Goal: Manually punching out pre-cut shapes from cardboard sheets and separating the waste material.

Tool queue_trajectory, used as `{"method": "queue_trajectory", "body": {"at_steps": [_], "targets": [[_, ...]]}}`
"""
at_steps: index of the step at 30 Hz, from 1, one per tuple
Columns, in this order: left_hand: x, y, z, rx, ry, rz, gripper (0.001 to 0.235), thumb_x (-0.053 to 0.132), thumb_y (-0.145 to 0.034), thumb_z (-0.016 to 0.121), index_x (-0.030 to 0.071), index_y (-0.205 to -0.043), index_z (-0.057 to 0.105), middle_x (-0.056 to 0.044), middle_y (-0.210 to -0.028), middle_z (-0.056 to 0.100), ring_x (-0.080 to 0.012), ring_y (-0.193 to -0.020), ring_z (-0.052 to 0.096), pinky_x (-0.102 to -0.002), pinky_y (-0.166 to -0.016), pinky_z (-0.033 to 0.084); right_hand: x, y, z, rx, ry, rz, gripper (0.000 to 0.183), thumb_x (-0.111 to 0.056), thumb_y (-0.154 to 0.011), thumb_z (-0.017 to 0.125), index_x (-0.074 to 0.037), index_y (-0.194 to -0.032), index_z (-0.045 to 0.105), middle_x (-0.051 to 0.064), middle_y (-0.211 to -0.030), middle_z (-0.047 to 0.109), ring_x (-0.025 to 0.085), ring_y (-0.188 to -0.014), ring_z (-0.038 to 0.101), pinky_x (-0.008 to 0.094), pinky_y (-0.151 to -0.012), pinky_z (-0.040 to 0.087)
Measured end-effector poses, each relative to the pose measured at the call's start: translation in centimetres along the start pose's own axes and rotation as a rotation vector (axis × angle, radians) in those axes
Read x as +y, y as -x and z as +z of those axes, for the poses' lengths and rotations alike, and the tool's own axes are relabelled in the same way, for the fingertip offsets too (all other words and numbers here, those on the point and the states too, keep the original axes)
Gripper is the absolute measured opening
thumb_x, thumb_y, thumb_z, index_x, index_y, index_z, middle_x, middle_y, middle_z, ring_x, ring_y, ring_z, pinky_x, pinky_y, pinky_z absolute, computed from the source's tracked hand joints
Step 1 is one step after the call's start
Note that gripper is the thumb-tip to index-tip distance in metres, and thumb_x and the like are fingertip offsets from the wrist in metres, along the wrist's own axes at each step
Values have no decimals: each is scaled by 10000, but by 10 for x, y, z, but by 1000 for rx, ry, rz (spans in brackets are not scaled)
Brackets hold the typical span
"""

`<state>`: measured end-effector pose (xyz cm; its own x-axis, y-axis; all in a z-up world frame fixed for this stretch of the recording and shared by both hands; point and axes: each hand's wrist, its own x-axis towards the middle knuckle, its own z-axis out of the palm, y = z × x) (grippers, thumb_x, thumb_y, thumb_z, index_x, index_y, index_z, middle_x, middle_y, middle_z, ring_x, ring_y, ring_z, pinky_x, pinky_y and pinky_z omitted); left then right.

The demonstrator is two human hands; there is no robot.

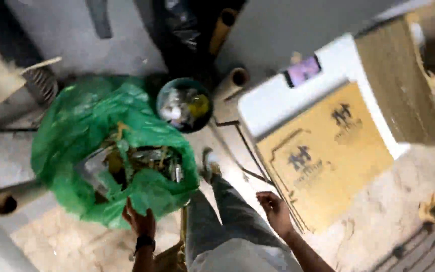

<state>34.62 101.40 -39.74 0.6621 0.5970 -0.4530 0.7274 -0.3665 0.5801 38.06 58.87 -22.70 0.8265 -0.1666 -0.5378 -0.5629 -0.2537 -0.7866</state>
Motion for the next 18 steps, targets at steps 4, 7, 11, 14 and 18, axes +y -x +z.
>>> {"method": "queue_trajectory", "body": {"at_steps": [4,7,11,14,18], "targets": [[13,10,-1,23,-70,86,945,40,-734,616,173,-1612,294,-235,-1498,325,-515,-1268,449,-683,-935,414,53,41,-71,409,259,-54,210,-42,-937,626,-123,-1053,781,22,-1079,779,153,-908,740,283,-777,597],[34,32,15,120,-140,159,971,46,-720,653,125,-1610,275,-252,-1485,354,-523,-1248,451,-686,-969,376,83,55,-136,593,317,-30,227,-37,-935,631,-117,-1098,767,61,-1135,729,212,-915,737,310,-811,578],[88,95,41,92,-43,117,962,149,-860,678,129,-1610,76,-310,-1395,328,-527,-1033,487,-688,-879,427,118,38,-215,616,449,85,339,-193,-927,624,-143,-1245,732,163,-1234,678,355,-1044,695,419,-950,544],[61,129,107,26,-15,183,1020,336,-882,651,62,-1639,25,-235,-1677,184,-580,-1450,187,-625,-1147,247,156,-6,-260,537,528,-32,481,-263,-894,659,-87,-1341,648,222,-1327,611,391,-1238,577,459,-1103,438],[111,246,177,-237,420,23,1021,185,-866,638,105,-1649,-12,-245,-1618,316,-368,-1472,377,-455,-1136,364,165,-42,-280,366,553,-156,578,-452,-936,620,-35,-1336,614,217,-1266,658,395,-1219,576,463,-1071,445]]}}
